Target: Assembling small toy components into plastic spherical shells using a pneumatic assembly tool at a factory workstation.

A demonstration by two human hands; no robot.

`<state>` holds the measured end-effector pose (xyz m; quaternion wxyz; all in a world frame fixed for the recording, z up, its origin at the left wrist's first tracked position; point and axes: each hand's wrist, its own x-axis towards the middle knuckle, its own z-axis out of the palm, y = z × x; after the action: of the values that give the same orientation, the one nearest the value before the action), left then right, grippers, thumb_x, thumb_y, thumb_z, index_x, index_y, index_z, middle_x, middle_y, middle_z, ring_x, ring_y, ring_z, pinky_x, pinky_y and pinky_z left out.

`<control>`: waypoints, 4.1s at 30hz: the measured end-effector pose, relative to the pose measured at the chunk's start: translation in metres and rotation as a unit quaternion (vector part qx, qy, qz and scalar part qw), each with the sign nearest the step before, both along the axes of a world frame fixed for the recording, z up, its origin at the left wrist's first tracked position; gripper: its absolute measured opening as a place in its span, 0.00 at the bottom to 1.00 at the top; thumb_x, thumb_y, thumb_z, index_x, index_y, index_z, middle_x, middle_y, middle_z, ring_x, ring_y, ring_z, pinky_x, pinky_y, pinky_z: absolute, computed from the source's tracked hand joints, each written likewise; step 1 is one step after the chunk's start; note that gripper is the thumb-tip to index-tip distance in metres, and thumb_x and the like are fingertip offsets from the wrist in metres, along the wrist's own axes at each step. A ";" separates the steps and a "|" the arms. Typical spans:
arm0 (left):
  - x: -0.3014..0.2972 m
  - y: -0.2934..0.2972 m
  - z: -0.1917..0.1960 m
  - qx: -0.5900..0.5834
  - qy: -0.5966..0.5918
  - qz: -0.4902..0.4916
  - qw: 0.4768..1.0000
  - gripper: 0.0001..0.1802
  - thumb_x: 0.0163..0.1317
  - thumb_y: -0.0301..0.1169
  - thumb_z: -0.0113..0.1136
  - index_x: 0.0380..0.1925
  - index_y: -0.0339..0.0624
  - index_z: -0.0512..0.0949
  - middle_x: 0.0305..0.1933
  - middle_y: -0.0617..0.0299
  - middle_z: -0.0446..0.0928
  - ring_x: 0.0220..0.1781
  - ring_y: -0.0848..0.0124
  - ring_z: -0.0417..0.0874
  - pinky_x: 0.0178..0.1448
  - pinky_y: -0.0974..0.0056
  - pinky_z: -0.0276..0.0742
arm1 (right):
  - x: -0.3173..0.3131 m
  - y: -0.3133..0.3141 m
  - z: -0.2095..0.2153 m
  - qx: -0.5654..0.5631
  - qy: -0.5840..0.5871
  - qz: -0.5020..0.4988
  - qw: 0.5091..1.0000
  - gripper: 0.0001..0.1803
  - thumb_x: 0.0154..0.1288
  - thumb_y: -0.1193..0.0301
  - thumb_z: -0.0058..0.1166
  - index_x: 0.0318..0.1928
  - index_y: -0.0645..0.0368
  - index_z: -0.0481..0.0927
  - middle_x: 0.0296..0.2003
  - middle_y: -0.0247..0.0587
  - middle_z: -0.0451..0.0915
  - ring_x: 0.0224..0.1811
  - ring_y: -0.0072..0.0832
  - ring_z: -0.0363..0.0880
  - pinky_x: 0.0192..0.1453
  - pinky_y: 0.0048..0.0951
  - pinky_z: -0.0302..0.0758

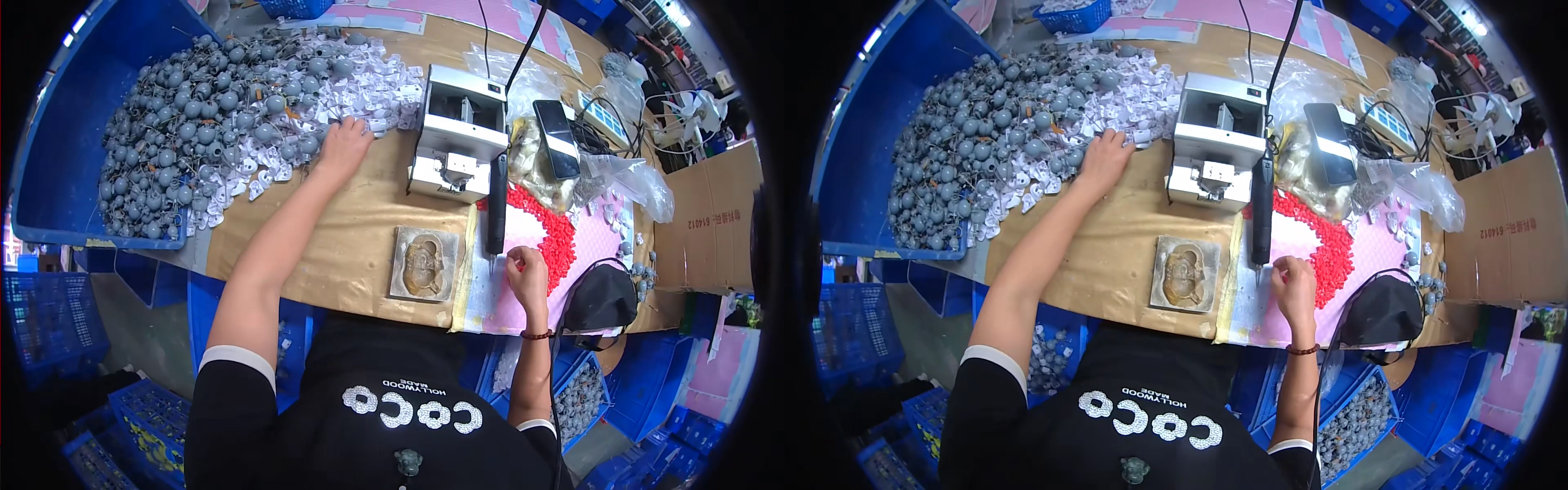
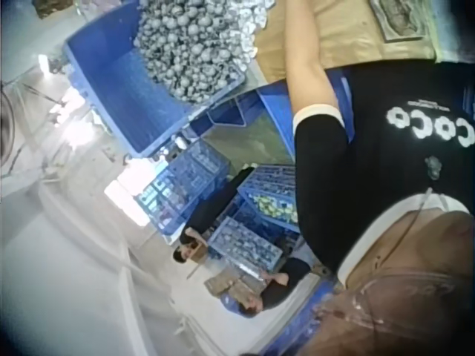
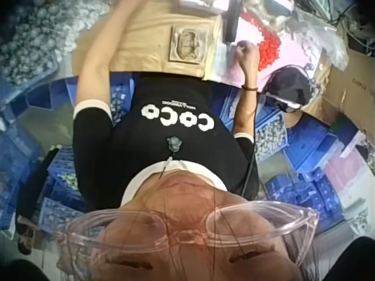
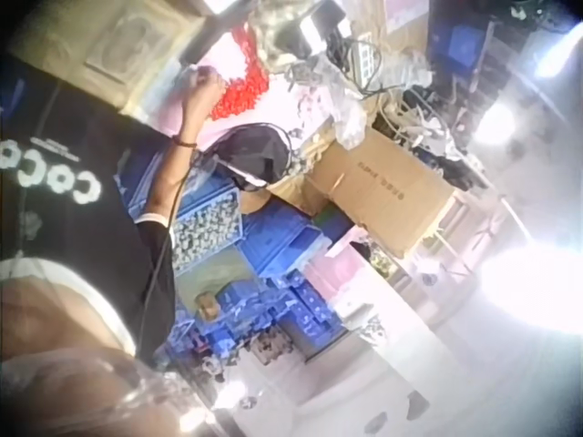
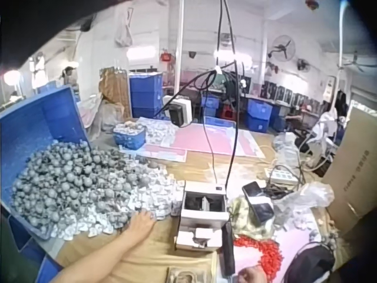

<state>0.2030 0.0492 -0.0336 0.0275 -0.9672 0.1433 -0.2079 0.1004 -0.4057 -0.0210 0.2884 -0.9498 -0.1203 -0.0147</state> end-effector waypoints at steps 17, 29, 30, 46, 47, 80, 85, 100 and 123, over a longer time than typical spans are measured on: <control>-0.161 -0.124 0.024 -0.338 0.178 -0.174 0.907 0.11 0.57 0.29 0.70 0.40 0.40 0.84 0.49 0.56 0.81 0.54 0.56 0.80 0.58 0.57 0.79 | -0.020 0.095 0.011 0.375 0.164 0.104 0.906 0.07 0.64 0.80 0.66 0.42 0.63 0.84 0.38 0.35 0.84 0.37 0.19 0.81 0.44 0.23 0.78; -0.163 -0.123 0.029 -0.396 0.199 -0.063 0.894 0.23 0.55 0.29 0.68 0.53 0.42 0.79 0.57 0.51 0.76 0.64 0.50 0.72 0.69 0.50 0.71 | -0.020 0.127 0.003 0.067 -0.171 0.297 0.937 0.13 0.51 0.75 0.70 0.38 0.56 0.82 0.39 0.37 0.81 0.46 0.40 0.78 0.49 0.42 0.74; -0.153 -0.109 0.026 -0.408 0.201 -0.061 0.889 0.23 0.55 0.29 0.69 0.53 0.42 0.79 0.56 0.51 0.77 0.64 0.49 0.73 0.69 0.50 0.70 | -0.022 0.127 0.005 0.060 -0.174 0.298 0.937 0.13 0.51 0.75 0.70 0.38 0.56 0.82 0.40 0.38 0.81 0.46 0.40 0.78 0.49 0.42 0.74; -0.029 0.098 0.030 -0.264 -0.014 0.248 0.932 0.10 0.63 0.39 0.64 0.37 0.45 0.84 0.38 0.56 0.82 0.48 0.56 0.79 0.56 0.54 0.75 | -0.036 0.127 0.000 0.135 -0.104 0.207 0.963 0.25 0.55 0.76 0.70 0.55 0.61 0.78 0.50 0.49 0.79 0.51 0.47 0.77 0.55 0.45 0.75; -0.027 0.091 0.034 -0.346 -0.035 0.210 0.914 0.09 0.64 0.37 0.63 0.37 0.44 0.83 0.37 0.56 0.83 0.46 0.57 0.81 0.54 0.55 0.76 | -0.035 0.125 0.001 0.143 -0.104 0.198 0.964 0.26 0.56 0.76 0.69 0.55 0.62 0.78 0.50 0.50 0.78 0.51 0.47 0.77 0.55 0.44 0.75; -0.062 0.086 0.068 -0.304 0.044 0.220 0.926 0.18 0.72 0.44 0.58 0.42 0.38 0.81 0.43 0.46 0.80 0.46 0.49 0.79 0.52 0.49 0.75 | -0.036 0.137 0.013 0.214 -0.049 0.197 0.955 0.09 0.60 0.83 0.63 0.42 0.62 0.83 0.40 0.46 0.83 0.43 0.42 0.83 0.48 0.37 0.79; -0.077 0.079 0.131 -0.325 -0.032 0.228 0.917 0.19 0.74 0.43 0.55 0.33 0.36 0.75 0.32 0.43 0.78 0.38 0.42 0.79 0.44 0.47 0.74 | -0.034 0.142 0.015 0.228 -0.061 0.198 0.951 0.10 0.60 0.83 0.63 0.42 0.63 0.83 0.39 0.46 0.83 0.43 0.42 0.83 0.48 0.37 0.79; -0.163 -0.116 0.088 -0.733 0.609 -0.067 0.295 0.22 0.79 0.48 0.49 0.36 0.39 0.75 0.25 0.66 0.73 0.26 0.76 0.79 0.39 0.63 0.87 | -0.043 0.123 0.070 0.465 0.286 0.150 0.825 0.13 0.73 0.76 0.57 0.56 0.64 0.80 0.41 0.36 0.84 0.33 0.18 0.80 0.37 0.21 0.78; -0.218 -0.128 0.037 -0.399 0.250 -0.110 0.876 0.12 0.56 0.23 0.67 0.40 0.40 0.79 0.47 0.54 0.76 0.52 0.52 0.78 0.55 0.53 0.77 | -0.030 0.127 0.023 -0.039 -0.098 0.291 0.951 0.17 0.54 0.74 0.59 0.47 0.55 0.83 0.38 0.39 0.77 0.41 0.37 0.81 0.37 0.36 0.80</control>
<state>-0.0154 -0.0788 0.0033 -0.4200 -0.8941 0.1556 -0.0007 0.0708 -0.2786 0.0024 0.2300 -0.8778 -0.4198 -0.0184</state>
